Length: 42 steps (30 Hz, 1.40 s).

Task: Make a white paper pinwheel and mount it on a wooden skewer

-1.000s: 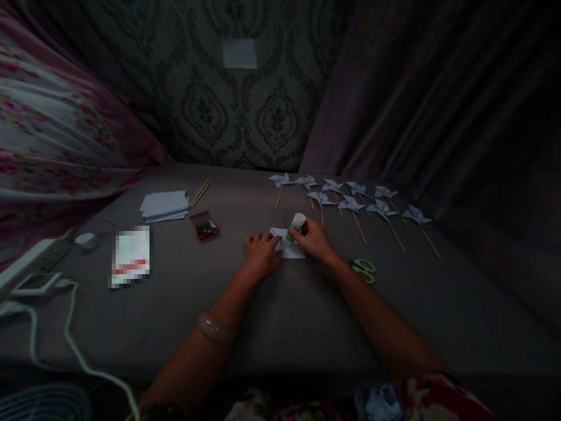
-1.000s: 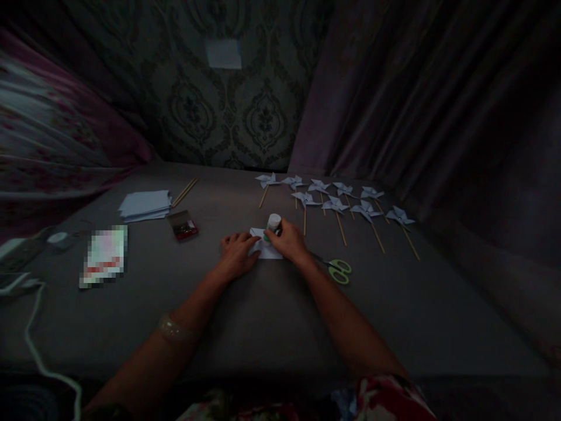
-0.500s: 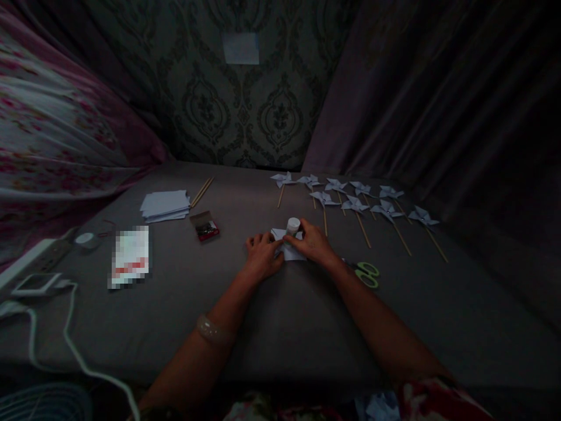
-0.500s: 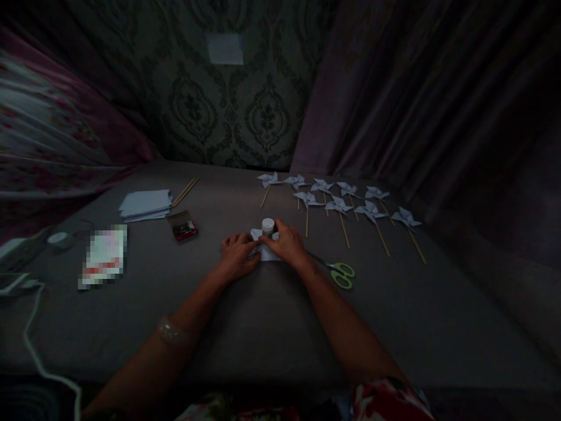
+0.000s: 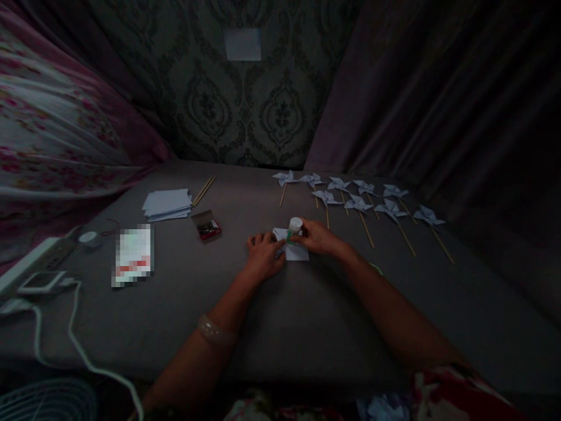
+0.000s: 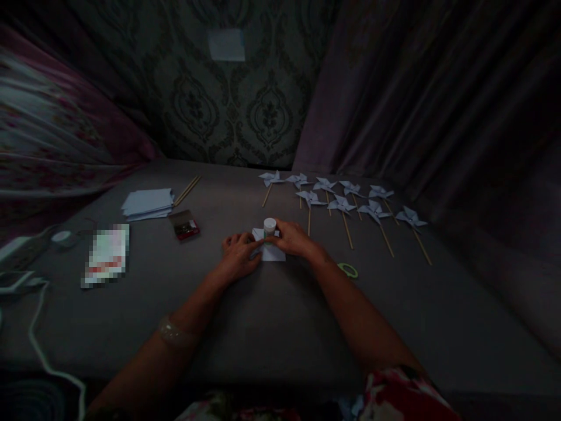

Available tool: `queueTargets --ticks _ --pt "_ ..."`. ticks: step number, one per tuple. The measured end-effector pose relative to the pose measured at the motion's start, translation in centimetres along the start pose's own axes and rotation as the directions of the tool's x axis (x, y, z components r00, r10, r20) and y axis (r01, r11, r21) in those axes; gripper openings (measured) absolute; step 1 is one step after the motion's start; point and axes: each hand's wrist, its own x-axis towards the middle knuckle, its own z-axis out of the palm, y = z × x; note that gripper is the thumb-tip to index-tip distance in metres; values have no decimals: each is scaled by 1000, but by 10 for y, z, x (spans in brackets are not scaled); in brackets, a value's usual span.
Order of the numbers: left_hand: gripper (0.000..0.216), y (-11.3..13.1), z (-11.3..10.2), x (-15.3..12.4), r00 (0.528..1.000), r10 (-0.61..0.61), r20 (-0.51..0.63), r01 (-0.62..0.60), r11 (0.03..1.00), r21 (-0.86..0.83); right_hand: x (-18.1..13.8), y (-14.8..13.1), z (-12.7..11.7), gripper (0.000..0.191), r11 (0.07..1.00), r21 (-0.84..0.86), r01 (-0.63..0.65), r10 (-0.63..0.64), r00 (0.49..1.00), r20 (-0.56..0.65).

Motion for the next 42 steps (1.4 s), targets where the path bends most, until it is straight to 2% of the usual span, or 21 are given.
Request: queueTargets --ticks 3,9,11,13,18,22,24,27,31,36,42 --pt "43 0 1 0 1000 0 -9 0 1000 -4 0 2 -1 23 1000 -4 24 -24 1000 7" --pt "43 1 -1 0 1000 4 -8 -4 1000 2 -11 -14 14 28 988 -112 -108 80 971 -227" --pt "43 1 -2 -1 1000 4 -3 -4 1000 7 -13 -16 18 27 983 -130 -128 92 962 -256" --pt "43 1 -2 -1 1000 3 2 -3 1000 8 -13 -14 17 25 986 -129 -106 75 971 -227" --pt "43 0 0 0 1000 1 -14 -1 1000 19 -2 -4 -3 18 1000 -10 3 -3 1000 -29" --pt "43 -1 1 0 1000 13 -12 -12 1000 29 7 1 -17 21 993 111 50 -65 989 131" --pt "44 0 0 0 1000 19 -11 -19 999 26 8 3 -17 21 991 112 73 -90 984 151" --pt "43 0 -1 -1 1000 13 -12 -12 1000 26 4 3 -11 21 997 40 73 -75 995 62" --pt "42 1 -1 -1 1000 2 6 -2 1000 25 -5 -1 1 25 998 -61 2 -8 994 -104" --pt "42 2 -1 0 1000 -6 -5 7 1000 30 -12 -11 9 28 988 -136 -68 39 978 -204" --pt "42 2 -1 0 1000 5 -1 -5 999 38 -15 -22 22 28 973 -124 -197 152 942 -299"
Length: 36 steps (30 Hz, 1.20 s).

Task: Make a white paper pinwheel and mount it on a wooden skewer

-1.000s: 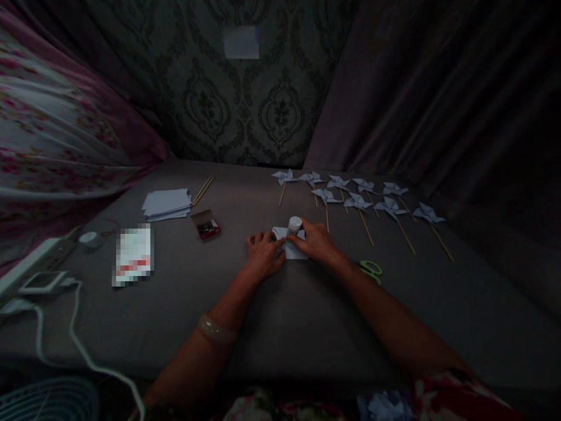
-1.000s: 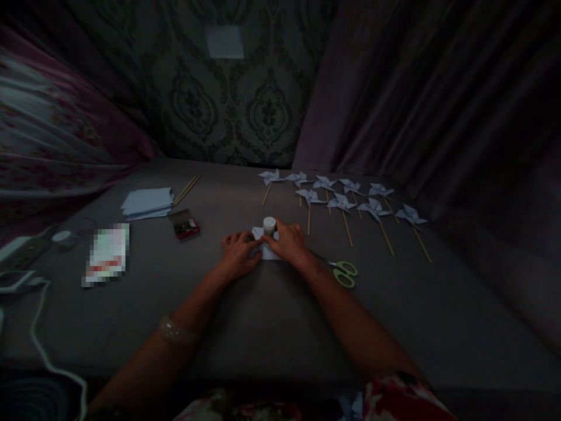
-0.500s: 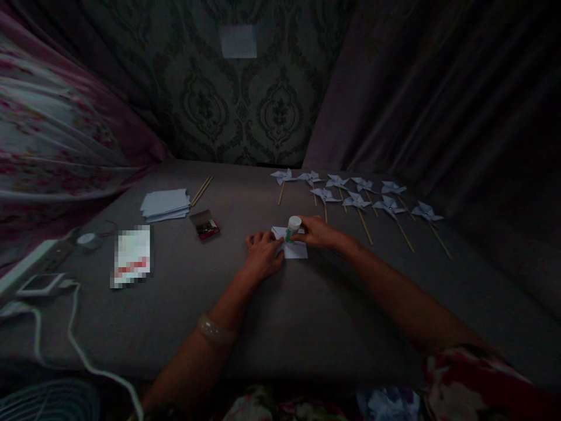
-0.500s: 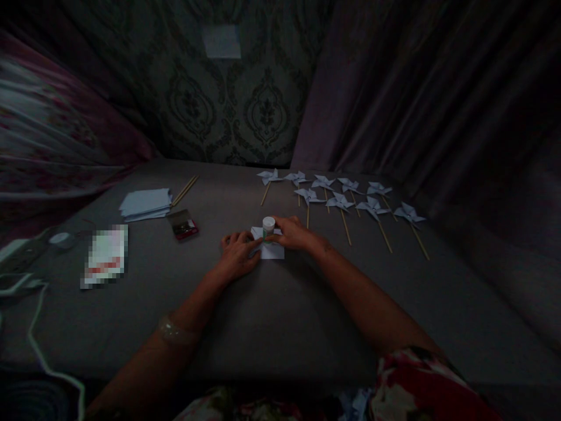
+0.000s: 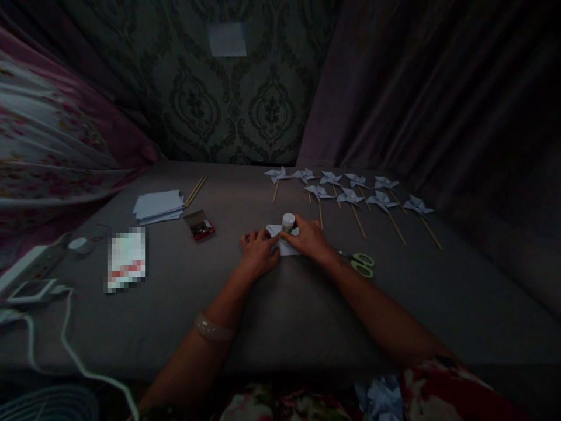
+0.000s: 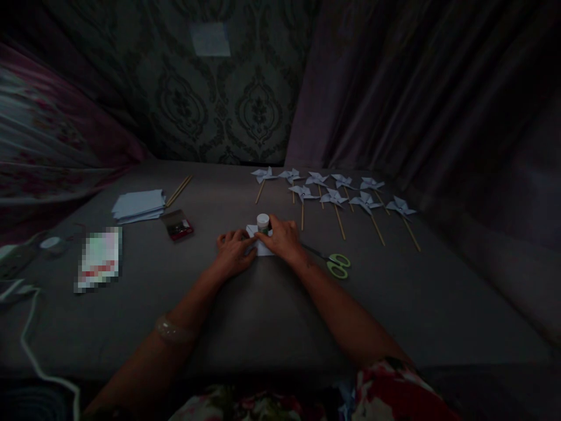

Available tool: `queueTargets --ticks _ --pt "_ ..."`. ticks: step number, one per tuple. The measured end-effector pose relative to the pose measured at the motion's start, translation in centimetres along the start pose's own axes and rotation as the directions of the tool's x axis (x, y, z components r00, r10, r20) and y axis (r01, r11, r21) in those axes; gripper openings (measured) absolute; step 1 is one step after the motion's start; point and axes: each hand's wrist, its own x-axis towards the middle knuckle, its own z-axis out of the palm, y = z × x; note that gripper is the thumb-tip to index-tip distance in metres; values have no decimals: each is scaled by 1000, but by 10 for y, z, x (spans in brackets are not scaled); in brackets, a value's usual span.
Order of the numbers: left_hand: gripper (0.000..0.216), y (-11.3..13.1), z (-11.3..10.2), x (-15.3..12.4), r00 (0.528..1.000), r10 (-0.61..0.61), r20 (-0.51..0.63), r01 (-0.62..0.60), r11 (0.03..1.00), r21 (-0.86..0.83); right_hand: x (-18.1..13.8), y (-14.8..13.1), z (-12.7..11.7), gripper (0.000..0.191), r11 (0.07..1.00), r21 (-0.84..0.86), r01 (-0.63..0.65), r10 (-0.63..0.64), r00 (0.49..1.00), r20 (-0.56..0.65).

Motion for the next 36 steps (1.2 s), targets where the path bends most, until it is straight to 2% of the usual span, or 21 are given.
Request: queueTargets --ticks 4,6,8,11,13,14,16,18,20,23,25,29,32,36 --pt "42 0 0 0 1000 1 -13 -1 1000 18 -1 -5 11 30 996 15 -91 92 992 -87" --pt "43 -1 0 1 1000 7 -17 -6 1000 20 2 -3 15 31 986 76 -149 157 981 -116" --pt "43 -1 0 1 1000 10 -15 -10 1000 19 7 4 14 31 953 193 -233 256 961 -102" --pt "42 -2 0 2 1000 14 -15 -14 1000 17 14 20 1 24 829 441 -343 406 912 -54" --pt "41 -2 1 2 999 21 -24 -21 1000 9 15 31 -14 23 661 669 -340 520 850 -81" --pt "41 -3 1 3 999 20 -31 -20 1000 0 15 35 -23 23 527 784 -329 587 808 -56" --pt "39 -4 3 3 999 14 -53 -16 999 -36 12 39 -38 25 187 930 -316 680 725 110" --pt "36 -5 4 5 995 -10 -100 0 994 -105 7 40 -48 26 -109 947 -302 643 705 299" --pt "30 -6 3 8 978 -57 -201 14 977 -212 2 36 -50 27 -295 902 -314 561 707 430" --pt "23 -9 -2 13 912 -158 -379 -27 898 -440 -5 21 -42 30 -453 819 -352 463 692 553" --pt "24 -10 -6 15 886 -178 -429 -122 802 -585 -7 6 -35 32 -513 767 -386 395 687 610" --pt "40 -8 -10 16 900 -132 -415 -239 647 -724 -6 -24 -20 32 -534 705 -466 299 676 673" --pt "46 -6 -8 15 905 -135 -404 -250 599 -760 -4 -38 -11 31 -515 691 -507 279 662 695" --pt "45 -7 -3 16 889 -187 -419 -245 579 -778 -5 -46 -4 31 -517 674 -527 248 661 708"
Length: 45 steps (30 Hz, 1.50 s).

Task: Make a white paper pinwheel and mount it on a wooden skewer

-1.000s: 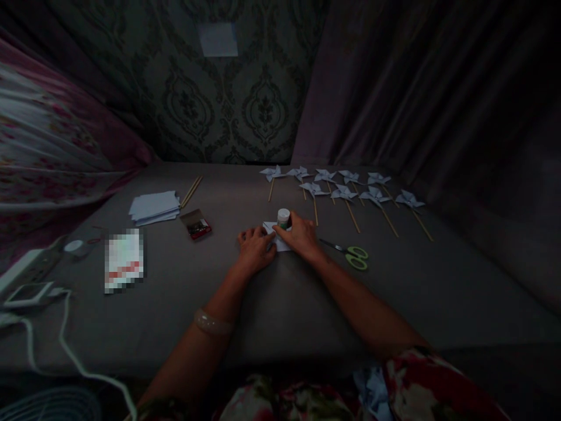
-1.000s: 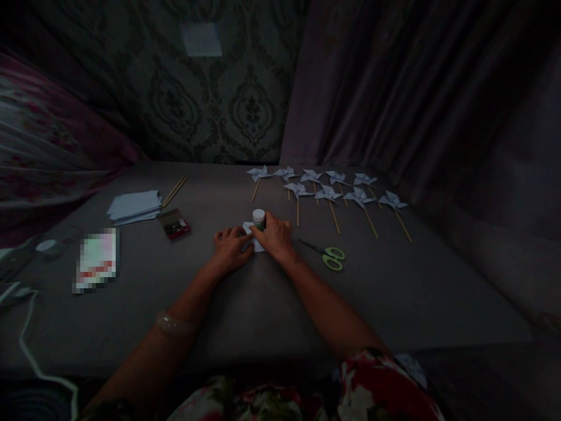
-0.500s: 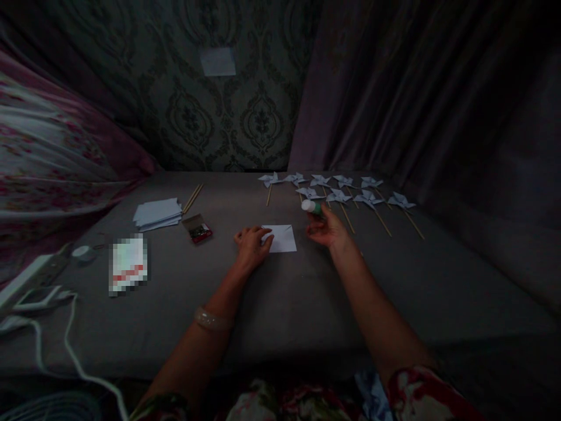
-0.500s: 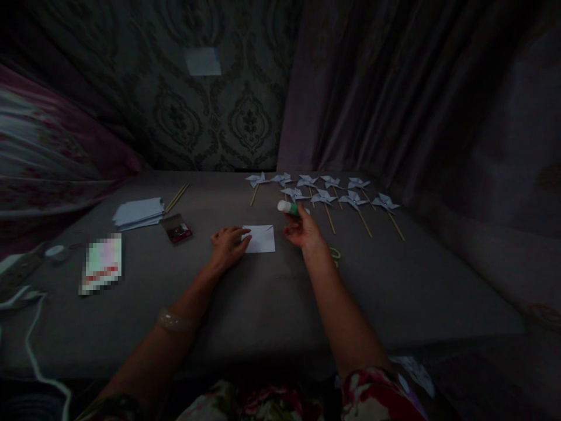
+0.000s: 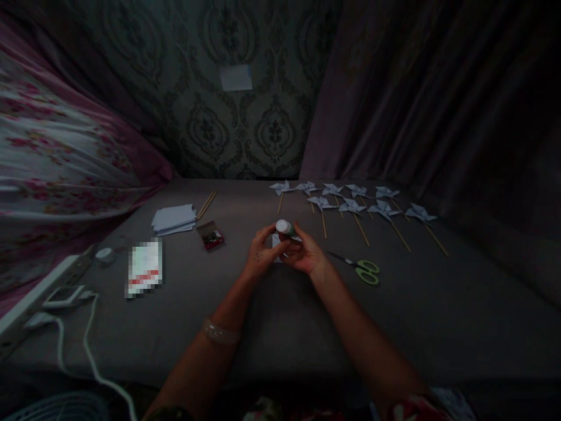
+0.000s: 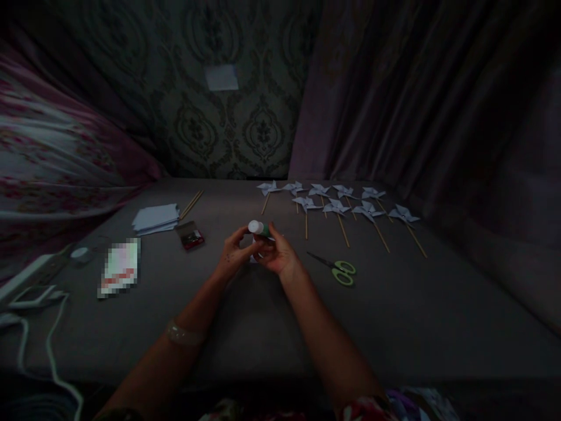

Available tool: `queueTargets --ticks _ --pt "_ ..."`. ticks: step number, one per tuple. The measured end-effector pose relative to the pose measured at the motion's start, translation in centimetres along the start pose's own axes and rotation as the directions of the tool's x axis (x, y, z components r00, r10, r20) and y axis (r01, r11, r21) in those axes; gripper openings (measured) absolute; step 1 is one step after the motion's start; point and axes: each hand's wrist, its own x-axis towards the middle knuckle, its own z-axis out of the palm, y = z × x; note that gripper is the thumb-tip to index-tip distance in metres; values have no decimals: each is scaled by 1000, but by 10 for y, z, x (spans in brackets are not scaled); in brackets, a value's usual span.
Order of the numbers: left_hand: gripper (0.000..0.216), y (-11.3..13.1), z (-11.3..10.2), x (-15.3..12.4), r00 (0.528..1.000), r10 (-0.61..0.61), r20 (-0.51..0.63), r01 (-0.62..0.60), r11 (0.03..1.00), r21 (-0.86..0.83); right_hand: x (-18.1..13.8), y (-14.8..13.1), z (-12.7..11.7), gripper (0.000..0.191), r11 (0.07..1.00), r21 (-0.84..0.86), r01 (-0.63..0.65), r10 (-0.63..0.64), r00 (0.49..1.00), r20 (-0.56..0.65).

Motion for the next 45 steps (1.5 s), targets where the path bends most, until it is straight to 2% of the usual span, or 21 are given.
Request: queueTargets --ticks 8,14,19,23,26,28,30,32,35,38,41,43,45 --pt "30 1 0 -1 995 60 -86 -60 998 6 6 8 -3 28 998 22 -60 59 995 74" --pt "28 7 -2 -1 987 115 -114 -107 991 76 6 12 0 36 996 14 -89 87 992 96" --pt "30 9 -3 -1 989 45 -138 -40 999 35 4 14 -1 42 989 -94 -111 121 985 119" --pt "31 14 -7 0 986 -5 -164 4 1000 -6 3 12 -11 43 955 -269 -123 164 977 136" --pt "29 17 -12 2 978 -29 -205 25 999 -22 5 9 -21 36 914 -406 -12 58 993 103" --pt "29 16 -14 3 974 -38 -225 34 999 -23 7 6 -27 28 860 -492 139 -105 990 96" --pt "30 15 -17 5 968 -45 -246 42 999 -18 9 3 -32 23 733 -603 315 -302 945 128" --pt "31 14 -19 6 965 -50 -259 49 999 -12 11 2 -36 20 543 -709 450 -453 868 204" --pt "32 13 -22 7 957 -62 -282 62 998 -9 13 2 -44 10 239 -810 535 -548 763 342" --pt "31 12 -26 9 947 -68 -315 70 998 -4 11 6 -54 4 -80 -856 511 -529 706 471" --pt "32 10 -30 11 938 -72 -339 81 997 13 7 11 -61 11 -356 -808 469 -427 688 587" --pt "33 7 -32 12 929 -79 -361 94 995 26 4 13 -64 13 -476 -768 429 -376 690 618" --pt "33 3 -35 13 921 -84 -379 107 994 39 1 13 -66 13 -552 -740 385 -351 698 625"
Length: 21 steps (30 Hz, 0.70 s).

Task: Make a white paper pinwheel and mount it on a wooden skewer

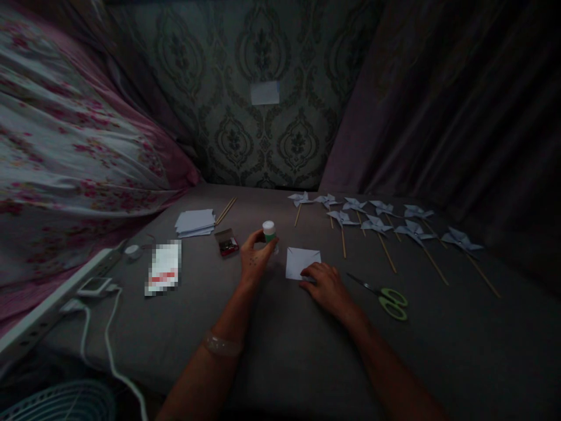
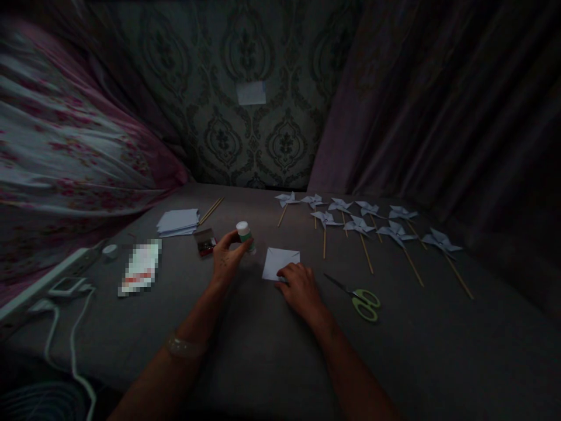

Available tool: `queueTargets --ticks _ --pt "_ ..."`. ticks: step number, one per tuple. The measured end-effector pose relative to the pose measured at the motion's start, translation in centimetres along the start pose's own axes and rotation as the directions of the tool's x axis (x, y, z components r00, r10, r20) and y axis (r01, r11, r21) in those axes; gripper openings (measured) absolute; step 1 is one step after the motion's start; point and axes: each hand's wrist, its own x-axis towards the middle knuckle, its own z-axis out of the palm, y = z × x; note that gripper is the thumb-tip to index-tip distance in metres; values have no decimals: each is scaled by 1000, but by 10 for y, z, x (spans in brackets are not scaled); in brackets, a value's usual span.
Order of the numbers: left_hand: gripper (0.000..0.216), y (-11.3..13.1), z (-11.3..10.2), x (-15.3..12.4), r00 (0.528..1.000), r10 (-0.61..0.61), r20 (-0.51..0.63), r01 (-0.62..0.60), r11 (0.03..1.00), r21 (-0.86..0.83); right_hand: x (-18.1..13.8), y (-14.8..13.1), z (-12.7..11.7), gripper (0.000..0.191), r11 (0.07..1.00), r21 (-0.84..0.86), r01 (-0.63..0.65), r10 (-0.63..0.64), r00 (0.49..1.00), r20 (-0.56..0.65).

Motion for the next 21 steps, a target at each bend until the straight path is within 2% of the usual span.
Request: queueTargets --ticks 7,21 --pt "34 -14 -5 6 998 -7 -60 11 998 64 -1 4 3 12 993 -105 48 -47 999 8" --pt "36 -32 -9 15 988 -49 -149 70 987 142 -1 5 1 21 983 -149 110 -111 994 1"
